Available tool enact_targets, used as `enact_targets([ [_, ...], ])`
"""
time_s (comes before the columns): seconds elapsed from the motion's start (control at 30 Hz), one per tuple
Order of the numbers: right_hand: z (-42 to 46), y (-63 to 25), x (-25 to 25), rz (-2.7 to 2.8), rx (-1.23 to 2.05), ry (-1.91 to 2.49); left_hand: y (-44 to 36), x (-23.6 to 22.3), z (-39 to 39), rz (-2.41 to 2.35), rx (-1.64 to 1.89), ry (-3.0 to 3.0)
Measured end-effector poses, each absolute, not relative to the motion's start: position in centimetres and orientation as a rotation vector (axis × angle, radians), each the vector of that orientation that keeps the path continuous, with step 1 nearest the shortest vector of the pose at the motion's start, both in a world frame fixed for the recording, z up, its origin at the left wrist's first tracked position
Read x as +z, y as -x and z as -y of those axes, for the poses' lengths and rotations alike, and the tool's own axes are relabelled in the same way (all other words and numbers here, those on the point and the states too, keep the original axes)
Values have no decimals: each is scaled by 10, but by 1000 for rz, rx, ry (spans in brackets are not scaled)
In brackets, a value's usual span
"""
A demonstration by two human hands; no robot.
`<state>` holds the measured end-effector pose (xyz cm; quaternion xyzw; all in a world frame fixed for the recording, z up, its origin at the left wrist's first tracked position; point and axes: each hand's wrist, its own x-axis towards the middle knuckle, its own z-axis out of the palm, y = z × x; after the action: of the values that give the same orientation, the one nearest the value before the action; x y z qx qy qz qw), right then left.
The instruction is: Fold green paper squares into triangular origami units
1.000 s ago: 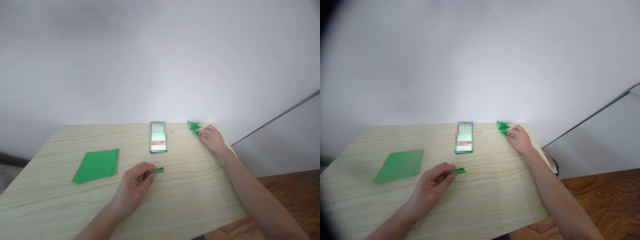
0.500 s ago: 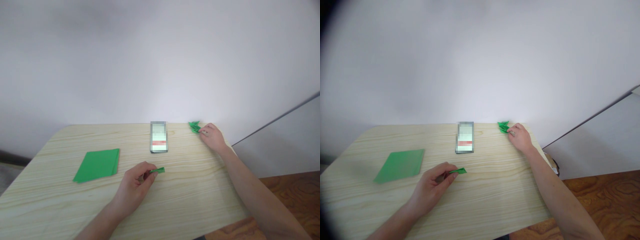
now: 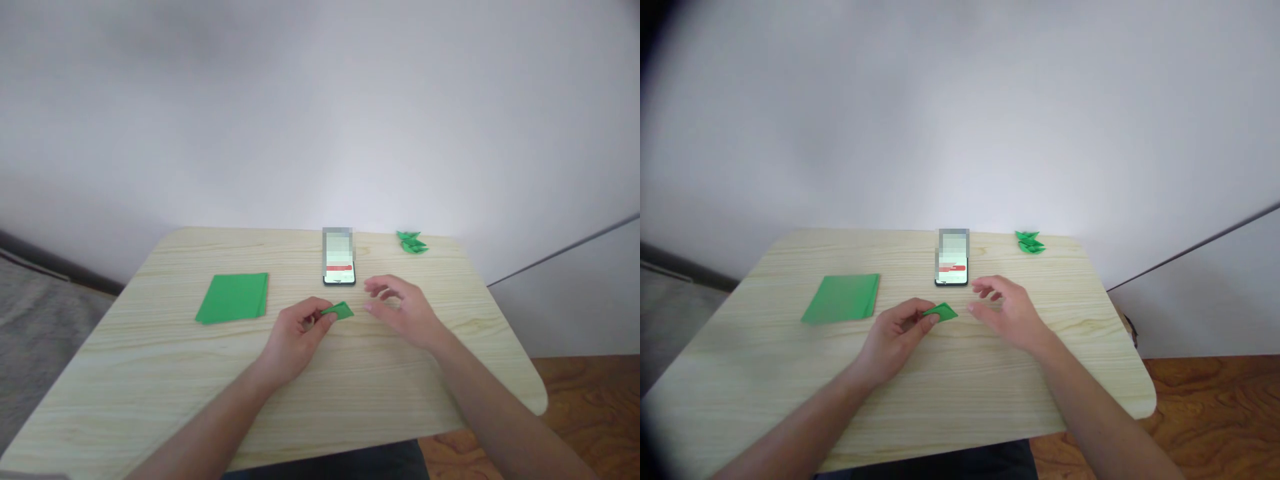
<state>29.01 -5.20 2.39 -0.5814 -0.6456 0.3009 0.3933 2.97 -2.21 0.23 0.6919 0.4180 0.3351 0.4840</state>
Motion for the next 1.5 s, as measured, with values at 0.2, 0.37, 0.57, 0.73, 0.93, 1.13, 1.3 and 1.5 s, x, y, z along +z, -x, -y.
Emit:
enact_targets([
  [0.2, 68, -244, 22, 1566, 1014, 1467, -29, 12, 26, -923, 799, -1610],
  [0.37, 77, -244, 30, 1580, 947, 1509, -27, 20, 27, -928, 898, -1686],
  [0.57, 97, -234, 28, 1604, 650, 1538, -19, 18, 30, -870, 976, -1926],
  [0.73, 109, -228, 18, 1672, 527, 1539, -10, 13, 41, -867, 986, -1972],
  [0.93, 112, -227, 9, 1910, 297, 1368, 2, 7, 48, -855, 1015, -2131],
  [1.13, 125, -223, -1, 2040, 275, 1299, 9, 1, 68, -852, 847, -2487],
  [1.3, 134, -224, -3, 2129, 295, 1324, 12, 5, 82, -889, 664, -2517],
  [1.5, 140, -228, -4, 2108, 306, 1358, 13, 6, 81, -885, 630, -2485],
])
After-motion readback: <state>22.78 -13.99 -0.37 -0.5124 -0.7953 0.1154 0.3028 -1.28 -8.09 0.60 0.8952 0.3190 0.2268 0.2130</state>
